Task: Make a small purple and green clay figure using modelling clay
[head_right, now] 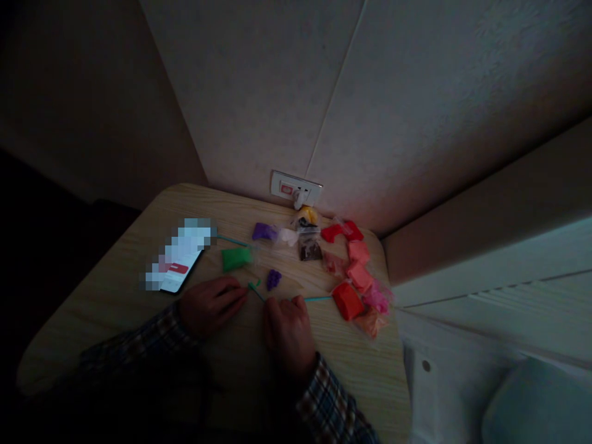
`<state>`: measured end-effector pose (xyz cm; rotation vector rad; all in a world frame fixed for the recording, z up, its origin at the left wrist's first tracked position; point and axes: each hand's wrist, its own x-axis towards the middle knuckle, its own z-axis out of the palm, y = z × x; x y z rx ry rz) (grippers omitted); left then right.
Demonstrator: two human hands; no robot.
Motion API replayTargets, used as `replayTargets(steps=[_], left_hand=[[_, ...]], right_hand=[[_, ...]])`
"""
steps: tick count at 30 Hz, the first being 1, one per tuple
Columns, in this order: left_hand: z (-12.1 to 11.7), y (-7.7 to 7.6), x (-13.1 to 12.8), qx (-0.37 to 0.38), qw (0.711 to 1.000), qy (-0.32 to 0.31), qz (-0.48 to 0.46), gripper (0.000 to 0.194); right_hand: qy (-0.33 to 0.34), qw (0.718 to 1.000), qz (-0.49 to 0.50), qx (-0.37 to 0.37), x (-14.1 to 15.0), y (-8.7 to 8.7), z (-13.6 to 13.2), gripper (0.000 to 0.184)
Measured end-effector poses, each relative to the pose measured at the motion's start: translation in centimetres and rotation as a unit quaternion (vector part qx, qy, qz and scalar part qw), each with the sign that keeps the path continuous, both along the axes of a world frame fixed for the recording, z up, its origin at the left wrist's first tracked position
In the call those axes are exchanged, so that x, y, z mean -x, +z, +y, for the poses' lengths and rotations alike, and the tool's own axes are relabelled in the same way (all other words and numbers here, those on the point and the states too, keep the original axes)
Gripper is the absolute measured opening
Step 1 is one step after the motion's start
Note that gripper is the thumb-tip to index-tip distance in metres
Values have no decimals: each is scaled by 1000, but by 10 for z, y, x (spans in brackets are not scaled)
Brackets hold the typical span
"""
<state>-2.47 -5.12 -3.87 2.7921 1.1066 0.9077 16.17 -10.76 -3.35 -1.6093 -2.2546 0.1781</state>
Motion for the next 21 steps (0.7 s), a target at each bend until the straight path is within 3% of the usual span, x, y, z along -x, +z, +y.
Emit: replayTargets(steps=[8, 21], left_hand=[[0, -1, 1, 0, 1000, -3, -3, 25], [0, -1, 0, 11, 1000, -2, 3, 21]], right_hand=[[-24, 999, -1, -49, -10, 6, 6, 21], [-29, 999, 0, -18, -12, 4, 7, 21]])
